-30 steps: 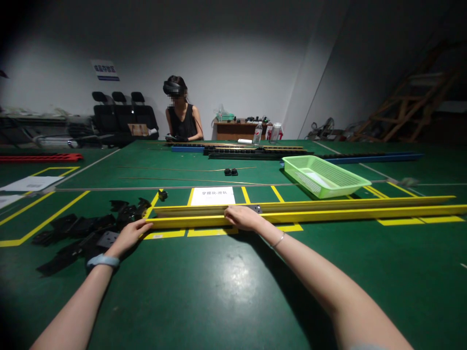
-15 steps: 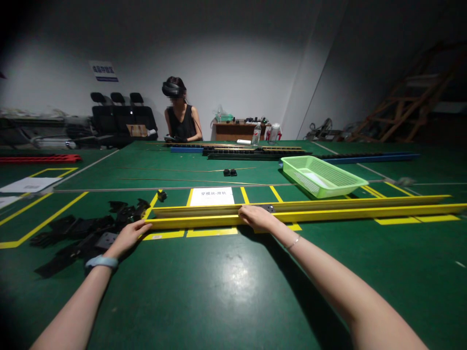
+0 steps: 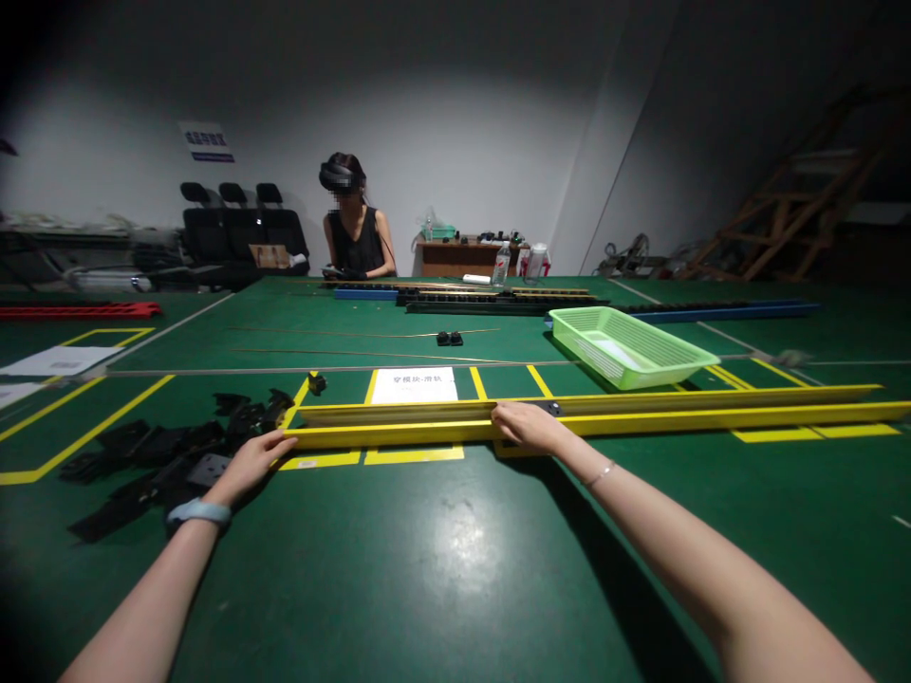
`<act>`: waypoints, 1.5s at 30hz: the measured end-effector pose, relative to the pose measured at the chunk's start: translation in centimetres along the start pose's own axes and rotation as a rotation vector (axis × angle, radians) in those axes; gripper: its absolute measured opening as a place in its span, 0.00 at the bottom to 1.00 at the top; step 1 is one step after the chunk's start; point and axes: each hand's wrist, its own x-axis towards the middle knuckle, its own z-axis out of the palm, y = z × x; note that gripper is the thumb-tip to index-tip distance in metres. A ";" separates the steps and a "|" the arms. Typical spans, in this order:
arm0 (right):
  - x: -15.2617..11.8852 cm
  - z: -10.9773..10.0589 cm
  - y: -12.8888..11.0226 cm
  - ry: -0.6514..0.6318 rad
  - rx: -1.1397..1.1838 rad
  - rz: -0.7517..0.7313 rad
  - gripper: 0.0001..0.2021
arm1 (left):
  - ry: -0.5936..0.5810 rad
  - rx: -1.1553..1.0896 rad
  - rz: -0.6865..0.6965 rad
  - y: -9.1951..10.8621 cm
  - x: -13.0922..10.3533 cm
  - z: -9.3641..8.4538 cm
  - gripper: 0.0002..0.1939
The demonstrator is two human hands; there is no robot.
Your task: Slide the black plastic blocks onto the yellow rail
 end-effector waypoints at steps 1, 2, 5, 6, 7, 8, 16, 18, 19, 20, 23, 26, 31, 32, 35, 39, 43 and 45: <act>-0.3 0.0 0.3 -0.006 -0.009 0.008 0.08 | -0.002 -0.002 0.002 0.0 0.0 0.0 0.32; -0.6 0.0 0.6 -0.014 -0.021 0.018 0.08 | -0.003 -0.004 0.004 -0.1 0.1 0.0 0.32; -1.5 0.0 1.5 -0.035 -0.056 0.047 0.09 | -0.009 -0.003 0.009 -0.4 0.2 0.1 0.32; -1.7 0.0 1.8 -0.040 -0.062 0.056 0.09 | -0.008 0.002 0.011 -0.5 0.2 0.1 0.32; -2.0 0.0 2.1 -0.043 -0.065 0.064 0.09 | -0.007 0.007 0.014 -0.7 0.2 0.1 0.32; -2.3 -0.1 2.3 -0.046 -0.067 0.069 0.09 | -0.005 0.012 0.016 -0.8 0.3 0.1 0.31; -4.3 -1.4 3.0 -0.074 -0.048 0.111 0.09 | 0.004 0.015 0.019 -0.9 0.3 0.1 0.31; -4.7 -1.7 3.3 -0.080 -0.049 0.122 0.09 | 0.006 0.006 0.016 -0.7 0.3 0.1 0.31; -5.0 -1.8 3.4 -0.081 -0.048 0.126 0.09 | 0.004 0.003 0.014 -0.6 0.3 0.1 0.31; -5.2 -1.9 3.6 -0.081 -0.046 0.128 0.09 | 0.002 0.000 0.012 -0.6 0.2 0.1 0.31; -5.9 -2.3 4.1 -0.085 -0.049 0.131 0.09 | -0.002 -0.003 0.007 -0.4 0.2 0.1 0.32; -6.6 -2.6 4.7 -0.105 -0.057 0.147 0.10 | -0.007 -0.003 0.006 -0.4 0.2 0.1 0.32; -8.0 -3.1 5.9 -0.143 -0.096 0.180 0.10 | -0.021 -0.011 0.001 -0.6 0.3 0.1 0.32; -8.4 -3.2 6.2 -0.141 -0.103 0.189 0.10 | -0.026 -0.019 -0.001 -0.6 0.3 0.1 0.33; -9.4 -3.4 7.0 -0.124 -0.119 0.221 0.09 | -0.033 -0.039 -0.008 -0.6 0.3 0.2 0.33; -10.6 -3.8 8.0 -0.127 -0.133 0.233 0.09 | -0.030 -0.036 -0.007 -0.4 0.2 0.1 0.32; -11.7 -4.1 9.1 -0.164 -0.160 0.254 0.10 | -0.019 -0.019 -0.006 -0.1 0.1 0.1 0.31; -12.3 -4.3 9.7 -0.183 -0.170 0.276 0.10 | -0.008 -0.013 0.001 0.0 0.1 0.0 0.30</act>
